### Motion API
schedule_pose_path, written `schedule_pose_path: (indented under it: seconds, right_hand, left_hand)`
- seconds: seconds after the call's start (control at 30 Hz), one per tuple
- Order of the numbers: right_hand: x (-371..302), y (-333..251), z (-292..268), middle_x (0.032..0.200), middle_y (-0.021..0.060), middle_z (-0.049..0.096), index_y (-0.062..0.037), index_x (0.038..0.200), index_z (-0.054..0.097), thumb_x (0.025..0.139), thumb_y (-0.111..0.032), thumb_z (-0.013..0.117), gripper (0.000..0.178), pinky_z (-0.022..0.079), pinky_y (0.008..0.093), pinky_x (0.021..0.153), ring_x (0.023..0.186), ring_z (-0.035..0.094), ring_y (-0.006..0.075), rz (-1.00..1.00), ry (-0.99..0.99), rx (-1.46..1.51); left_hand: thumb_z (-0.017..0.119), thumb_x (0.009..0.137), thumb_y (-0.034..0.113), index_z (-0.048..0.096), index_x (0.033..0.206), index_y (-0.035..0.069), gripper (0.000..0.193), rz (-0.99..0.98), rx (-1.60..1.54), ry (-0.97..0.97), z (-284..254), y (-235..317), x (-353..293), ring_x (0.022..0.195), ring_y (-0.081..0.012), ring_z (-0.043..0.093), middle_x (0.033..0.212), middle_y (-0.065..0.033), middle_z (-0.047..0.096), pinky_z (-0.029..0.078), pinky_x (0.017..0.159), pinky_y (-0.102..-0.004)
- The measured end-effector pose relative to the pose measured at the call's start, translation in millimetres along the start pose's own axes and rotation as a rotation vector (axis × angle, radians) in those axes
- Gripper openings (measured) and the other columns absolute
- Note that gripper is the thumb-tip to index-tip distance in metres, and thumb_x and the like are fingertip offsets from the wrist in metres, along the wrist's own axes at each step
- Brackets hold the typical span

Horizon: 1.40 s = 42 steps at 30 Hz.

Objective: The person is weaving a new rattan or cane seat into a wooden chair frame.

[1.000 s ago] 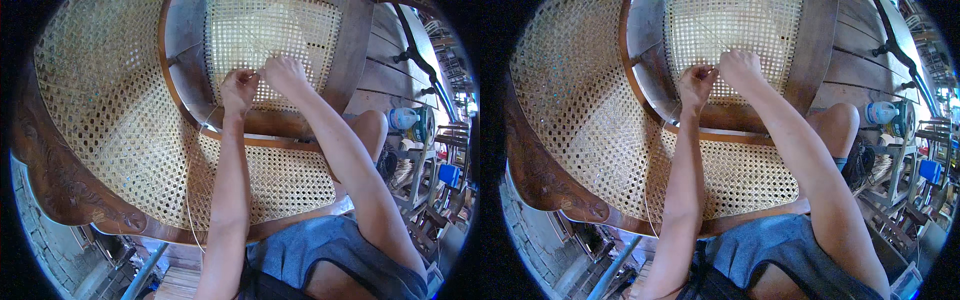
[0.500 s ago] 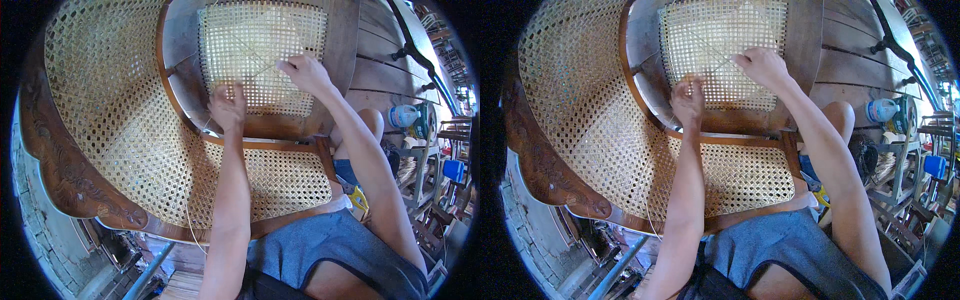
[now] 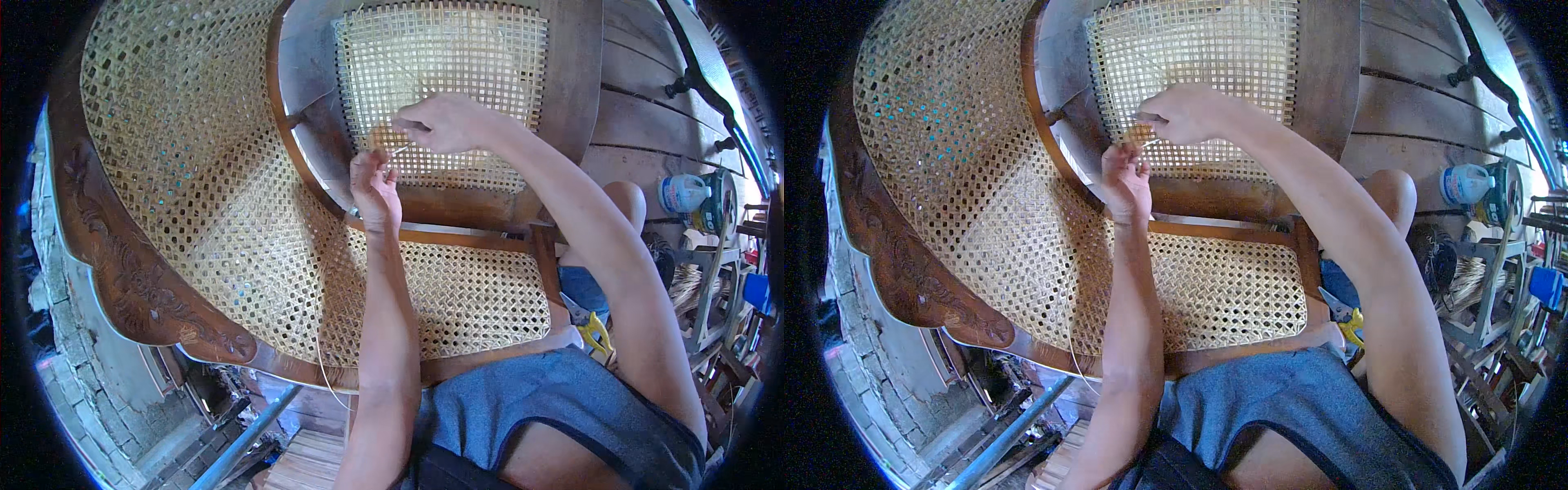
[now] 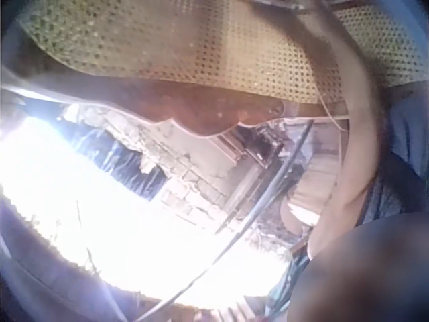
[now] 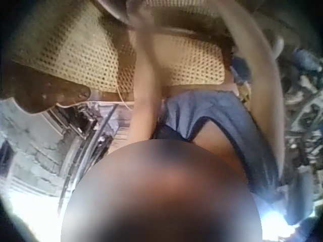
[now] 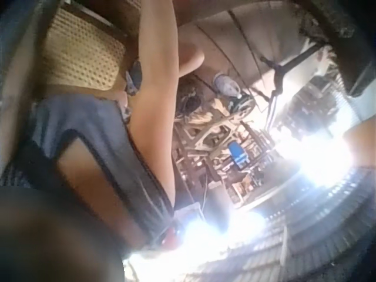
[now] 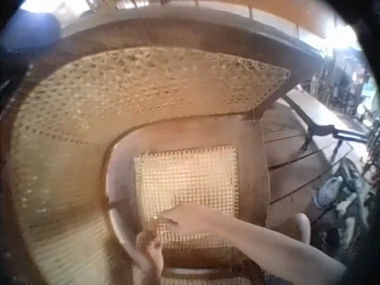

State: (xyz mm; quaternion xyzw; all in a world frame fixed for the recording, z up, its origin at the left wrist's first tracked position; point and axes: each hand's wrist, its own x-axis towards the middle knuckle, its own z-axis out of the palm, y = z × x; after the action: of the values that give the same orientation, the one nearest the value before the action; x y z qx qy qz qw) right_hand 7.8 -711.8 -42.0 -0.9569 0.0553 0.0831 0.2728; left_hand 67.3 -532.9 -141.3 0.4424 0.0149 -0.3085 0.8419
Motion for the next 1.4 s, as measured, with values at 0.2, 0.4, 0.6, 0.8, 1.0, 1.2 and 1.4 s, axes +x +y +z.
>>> schedule_pose_path:
  seconds: [0.2,0.4,0.6,0.8,1.0,1.2,1.4]
  right_hand:
    - [14.8,-2.5,4.8,0.084,0.0154,0.064,-0.0057,0.099,0.06,0.096,-0.036,0.049,0.032,0.051,0.0468,0.081,0.084,0.065,0.0303,0.02,-0.082,-0.016]
    - [22.6,6.2,22.3,0.083,0.014,0.063,-0.0055,0.099,0.059,0.096,-0.035,0.05,0.032,0.053,0.046,0.073,0.077,0.065,0.0273,-0.099,-0.114,-0.095]
    - [-0.2,51.3,-10.2,0.072,0.0078,0.062,-0.0074,0.1,0.058,0.093,-0.026,0.056,0.02,0.048,0.0326,0.051,0.063,0.06,0.0171,0.046,-0.047,-0.507]
    - [-47.9,73.5,-46.8,0.079,0.0148,0.064,-0.0114,0.103,0.054,0.096,-0.03,0.051,0.02,0.051,0.0455,0.059,0.074,0.066,0.0309,0.033,0.18,-0.574]
    - [-73.1,93.5,-70.2,0.083,0.0161,0.065,-0.0123,0.108,0.051,0.097,-0.035,0.047,0.026,0.05,0.0512,0.064,0.075,0.064,0.0384,0.089,0.318,-0.601]
    - [-86.3,109.9,-84.9,0.079,0.0191,0.065,-0.0124,0.111,0.05,0.097,-0.039,0.046,0.03,0.049,0.0515,0.064,0.075,0.063,0.0412,0.153,0.319,-0.617]
    - [-85.5,107.9,-88.2,0.079,0.02,0.065,-0.013,0.114,0.049,0.097,-0.04,0.045,0.032,0.048,0.0517,0.065,0.075,0.062,0.0427,0.133,0.377,-0.62]
  left_hand:
    - [0.061,0.089,0.018,0.055,0.073,0.014,0.018,0.157,0.139,0.183,-18.2,-4.9,2.6,0.062,-0.0055,0.036,0.068,0.0048,0.05,0.03,0.061,-0.0221]
    - [0.062,0.087,0.017,0.056,0.072,0.012,0.017,0.218,0.294,0.134,-38.2,-18.8,9.7,0.062,-0.0052,0.037,0.066,0.0051,0.049,0.032,0.059,-0.0239]
    - [0.065,0.084,0.019,0.063,0.076,0.007,0.015,0.482,1.242,0.125,-23.5,-21.5,14.9,0.066,-0.0203,0.055,0.065,-0.0049,0.058,0.042,0.07,-0.0328]
    - [0.07,0.076,0.014,0.067,0.081,0.005,0.01,0.841,1.318,0.131,-5.3,-42.6,32.5,0.067,-0.0272,0.061,0.066,-0.0082,0.061,0.049,0.068,-0.0392]
    - [0.069,0.077,0.006,0.066,0.083,0.004,0.007,0.84,1.214,0.115,-3.6,-51.3,24.7,0.066,-0.0237,0.063,0.078,-0.0105,0.064,0.051,0.063,-0.0351]
    - [0.069,0.077,0.006,0.064,0.083,0.005,0.007,0.796,1.254,0.093,-0.9,-50.0,23.8,0.065,-0.0222,0.064,0.08,-0.0101,0.063,0.052,0.059,-0.0335]
    - [0.068,0.077,0.006,0.064,0.083,0.006,0.008,0.767,1.207,0.114,0.9,-48.3,24.3,0.064,-0.0215,0.064,0.08,-0.0104,0.062,0.052,0.057,-0.0332]
